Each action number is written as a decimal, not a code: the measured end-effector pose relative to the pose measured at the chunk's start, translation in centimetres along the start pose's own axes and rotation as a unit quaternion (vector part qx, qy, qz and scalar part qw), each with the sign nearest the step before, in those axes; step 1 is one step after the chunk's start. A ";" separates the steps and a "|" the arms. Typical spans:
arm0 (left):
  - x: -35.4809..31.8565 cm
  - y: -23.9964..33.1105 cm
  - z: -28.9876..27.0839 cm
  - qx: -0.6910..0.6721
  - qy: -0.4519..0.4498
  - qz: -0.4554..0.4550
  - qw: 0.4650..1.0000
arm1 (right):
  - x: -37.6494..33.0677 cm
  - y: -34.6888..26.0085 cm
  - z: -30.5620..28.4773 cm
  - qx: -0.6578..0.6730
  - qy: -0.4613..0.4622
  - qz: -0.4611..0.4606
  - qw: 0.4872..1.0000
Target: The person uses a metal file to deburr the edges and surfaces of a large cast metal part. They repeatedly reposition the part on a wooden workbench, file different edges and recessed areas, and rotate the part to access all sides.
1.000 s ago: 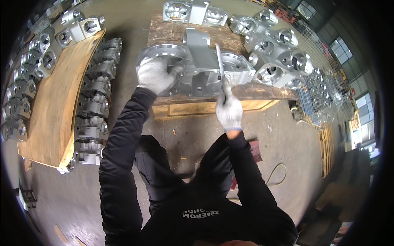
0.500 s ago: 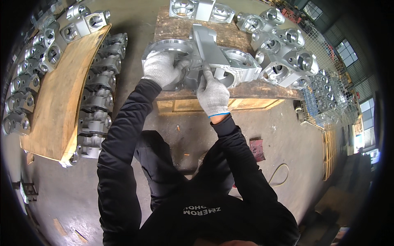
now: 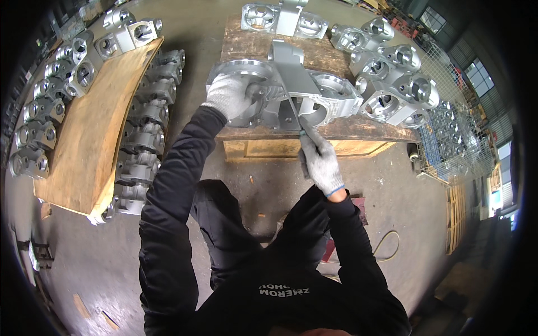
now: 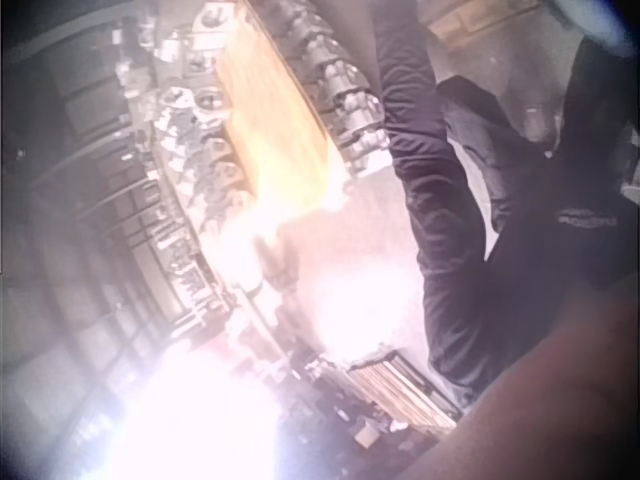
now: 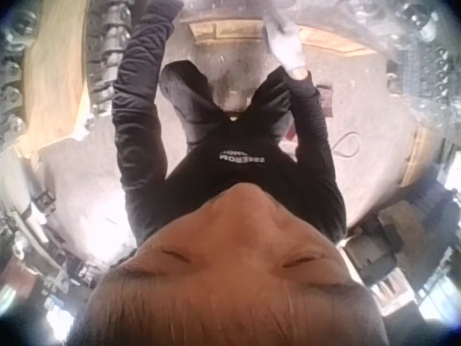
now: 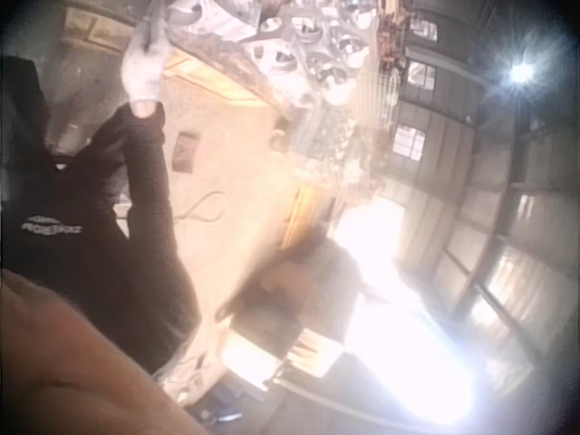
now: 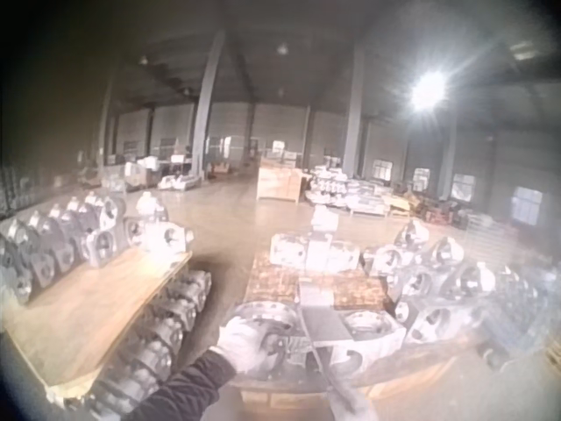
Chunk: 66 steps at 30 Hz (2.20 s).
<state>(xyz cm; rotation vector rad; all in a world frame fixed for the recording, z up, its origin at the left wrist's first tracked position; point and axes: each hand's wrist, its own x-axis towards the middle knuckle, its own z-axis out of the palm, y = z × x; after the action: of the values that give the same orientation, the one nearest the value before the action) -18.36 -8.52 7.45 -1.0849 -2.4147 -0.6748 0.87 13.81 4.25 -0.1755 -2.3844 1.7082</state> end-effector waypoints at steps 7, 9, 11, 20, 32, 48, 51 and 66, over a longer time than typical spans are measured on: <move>0.4 0.0 -1.1 -0.006 -0.083 -0.047 0.995 | -3.0 5.4 2.6 -0.069 0.060 -0.178 0.980; 0.4 0.0 -1.0 0.006 -0.072 -0.039 0.997 | -3.2 6.7 4.5 -0.048 0.068 -0.177 0.981; 0.4 -0.1 -0.8 0.003 -0.063 -0.027 0.998 | -3.2 8.1 6.6 0.016 0.070 -0.131 0.989; 0.8 -0.4 -0.5 0.042 -0.120 -0.077 0.989 | -9.8 11.4 8.2 -0.070 -0.027 0.037 0.996; 0.7 0.6 -1.4 0.049 -0.139 -0.092 0.985 | -3.3 8.2 7.4 0.035 0.038 -0.062 0.997; 0.1 -1.5 0.4 0.067 -0.076 -0.048 0.994 | -6.7 6.6 -3.5 -0.376 0.033 -0.089 0.922; 0.1 -1.5 0.3 0.075 -0.054 -0.002 0.996 | -3.9 2.5 -4.4 -0.427 -0.025 -0.086 0.900; 0.0 -1.8 0.5 0.045 -0.044 0.002 0.998 | -3.1 1.3 -4.3 -0.408 -0.083 -0.007 0.909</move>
<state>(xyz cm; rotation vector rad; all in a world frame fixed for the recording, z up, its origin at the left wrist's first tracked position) -19.86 -9.27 6.59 -1.1052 -2.4902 -0.5214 4.84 17.58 4.03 -0.1297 -3.0651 0.6299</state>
